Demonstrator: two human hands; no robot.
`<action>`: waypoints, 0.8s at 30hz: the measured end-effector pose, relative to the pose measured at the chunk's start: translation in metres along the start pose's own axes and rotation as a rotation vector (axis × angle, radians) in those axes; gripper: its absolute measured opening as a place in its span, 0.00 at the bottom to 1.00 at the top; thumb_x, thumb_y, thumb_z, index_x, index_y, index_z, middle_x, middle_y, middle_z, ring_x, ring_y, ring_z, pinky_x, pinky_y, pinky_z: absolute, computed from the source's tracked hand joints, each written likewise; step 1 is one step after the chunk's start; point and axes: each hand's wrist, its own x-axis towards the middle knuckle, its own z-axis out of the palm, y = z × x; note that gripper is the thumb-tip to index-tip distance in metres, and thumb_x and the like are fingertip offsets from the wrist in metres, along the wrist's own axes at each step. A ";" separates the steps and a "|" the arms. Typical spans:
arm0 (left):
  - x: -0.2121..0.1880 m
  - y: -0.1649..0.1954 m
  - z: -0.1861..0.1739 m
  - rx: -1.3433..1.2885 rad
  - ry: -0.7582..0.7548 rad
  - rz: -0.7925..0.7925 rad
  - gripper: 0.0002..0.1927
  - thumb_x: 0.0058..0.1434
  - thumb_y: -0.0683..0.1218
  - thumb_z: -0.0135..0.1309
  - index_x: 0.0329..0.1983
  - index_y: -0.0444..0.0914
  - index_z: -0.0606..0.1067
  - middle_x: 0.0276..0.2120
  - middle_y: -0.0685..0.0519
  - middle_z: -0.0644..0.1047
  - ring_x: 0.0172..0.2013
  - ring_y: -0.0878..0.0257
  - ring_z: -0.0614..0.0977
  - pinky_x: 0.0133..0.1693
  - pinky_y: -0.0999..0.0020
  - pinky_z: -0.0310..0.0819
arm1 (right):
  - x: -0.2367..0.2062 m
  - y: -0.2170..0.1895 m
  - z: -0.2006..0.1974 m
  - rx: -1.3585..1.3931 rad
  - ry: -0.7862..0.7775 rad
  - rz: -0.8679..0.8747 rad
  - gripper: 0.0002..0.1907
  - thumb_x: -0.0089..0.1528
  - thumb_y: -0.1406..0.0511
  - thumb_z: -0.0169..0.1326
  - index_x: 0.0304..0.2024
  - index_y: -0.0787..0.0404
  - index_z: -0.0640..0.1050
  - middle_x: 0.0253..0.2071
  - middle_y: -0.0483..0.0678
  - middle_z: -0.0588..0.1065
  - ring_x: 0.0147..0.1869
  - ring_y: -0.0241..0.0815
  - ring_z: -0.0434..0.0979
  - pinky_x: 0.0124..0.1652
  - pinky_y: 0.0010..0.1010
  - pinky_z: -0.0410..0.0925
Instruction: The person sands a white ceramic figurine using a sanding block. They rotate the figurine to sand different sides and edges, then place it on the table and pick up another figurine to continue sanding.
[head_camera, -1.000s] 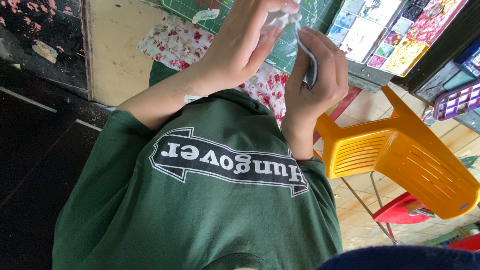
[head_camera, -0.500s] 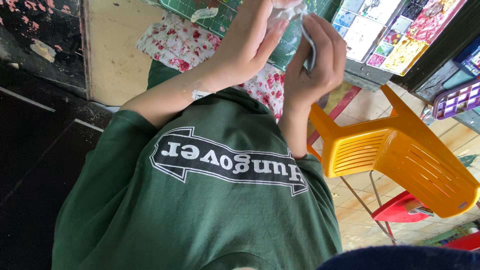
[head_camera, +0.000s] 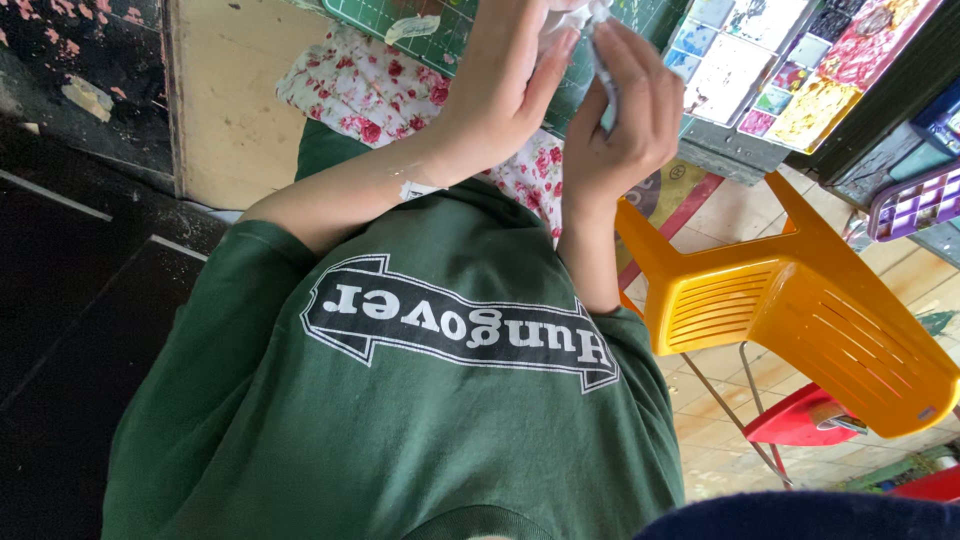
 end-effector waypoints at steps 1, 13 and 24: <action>0.000 0.001 0.001 -0.011 0.004 0.002 0.16 0.82 0.41 0.51 0.67 0.40 0.63 0.56 0.47 0.69 0.56 0.48 0.73 0.57 0.58 0.69 | 0.000 0.000 0.000 -0.004 0.010 0.010 0.15 0.63 0.75 0.56 0.50 0.56 0.83 0.50 0.43 0.82 0.49 0.42 0.82 0.50 0.32 0.74; -0.002 -0.005 0.004 0.021 0.004 -0.019 0.17 0.82 0.43 0.51 0.69 0.40 0.62 0.56 0.46 0.70 0.55 0.47 0.74 0.57 0.57 0.69 | -0.001 0.006 0.002 0.016 0.027 -0.073 0.12 0.64 0.73 0.58 0.49 0.57 0.82 0.50 0.43 0.81 0.50 0.43 0.82 0.50 0.33 0.73; -0.005 -0.005 0.004 -0.340 -0.111 -0.120 0.12 0.87 0.44 0.44 0.67 0.38 0.60 0.51 0.50 0.73 0.45 0.61 0.78 0.49 0.68 0.73 | 0.012 0.031 -0.029 0.187 0.061 0.133 0.09 0.68 0.79 0.57 0.50 0.66 0.80 0.48 0.53 0.81 0.52 0.48 0.84 0.51 0.33 0.75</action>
